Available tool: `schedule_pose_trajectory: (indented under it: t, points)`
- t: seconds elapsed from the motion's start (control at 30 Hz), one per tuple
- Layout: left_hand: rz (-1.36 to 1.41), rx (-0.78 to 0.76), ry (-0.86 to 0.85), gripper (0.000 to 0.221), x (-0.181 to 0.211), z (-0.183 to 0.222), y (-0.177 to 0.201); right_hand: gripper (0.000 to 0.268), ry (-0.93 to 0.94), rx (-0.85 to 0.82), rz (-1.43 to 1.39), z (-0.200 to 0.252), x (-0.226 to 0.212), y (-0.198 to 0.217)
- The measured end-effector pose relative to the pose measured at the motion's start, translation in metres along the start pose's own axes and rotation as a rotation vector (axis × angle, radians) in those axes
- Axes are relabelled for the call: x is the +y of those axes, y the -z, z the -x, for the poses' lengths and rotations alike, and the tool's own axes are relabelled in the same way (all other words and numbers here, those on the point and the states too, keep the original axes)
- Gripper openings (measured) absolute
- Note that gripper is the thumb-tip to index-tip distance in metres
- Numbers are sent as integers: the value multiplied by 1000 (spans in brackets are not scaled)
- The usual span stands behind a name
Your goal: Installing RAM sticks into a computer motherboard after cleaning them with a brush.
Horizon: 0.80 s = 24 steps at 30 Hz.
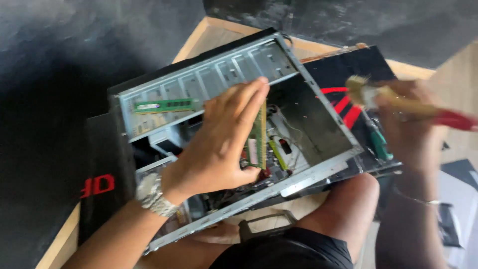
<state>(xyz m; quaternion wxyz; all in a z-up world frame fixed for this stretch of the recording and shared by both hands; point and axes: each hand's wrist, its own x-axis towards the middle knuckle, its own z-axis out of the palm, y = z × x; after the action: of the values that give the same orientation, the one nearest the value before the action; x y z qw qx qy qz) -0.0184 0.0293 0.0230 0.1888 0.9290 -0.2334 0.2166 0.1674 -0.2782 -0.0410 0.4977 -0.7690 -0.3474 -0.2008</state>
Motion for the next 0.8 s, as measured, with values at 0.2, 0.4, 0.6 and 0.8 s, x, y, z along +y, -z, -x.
schedule_pose_trajectory:
  t: [0.2,0.4,0.6,0.8]
  points:
    - [-84,28,79,136,-5,0,9,16,214,-127,186,46,22,-16]
    - [-74,93,88,141,-9,7,23,31,166,-347,90,66,26,-17]
    - [-210,-43,146,154,34,10,50,35,160,-271,334,67,76,-8]
    - [705,-148,1232,85,-82,161,-8,32,315,-420,477,66,69,-10]
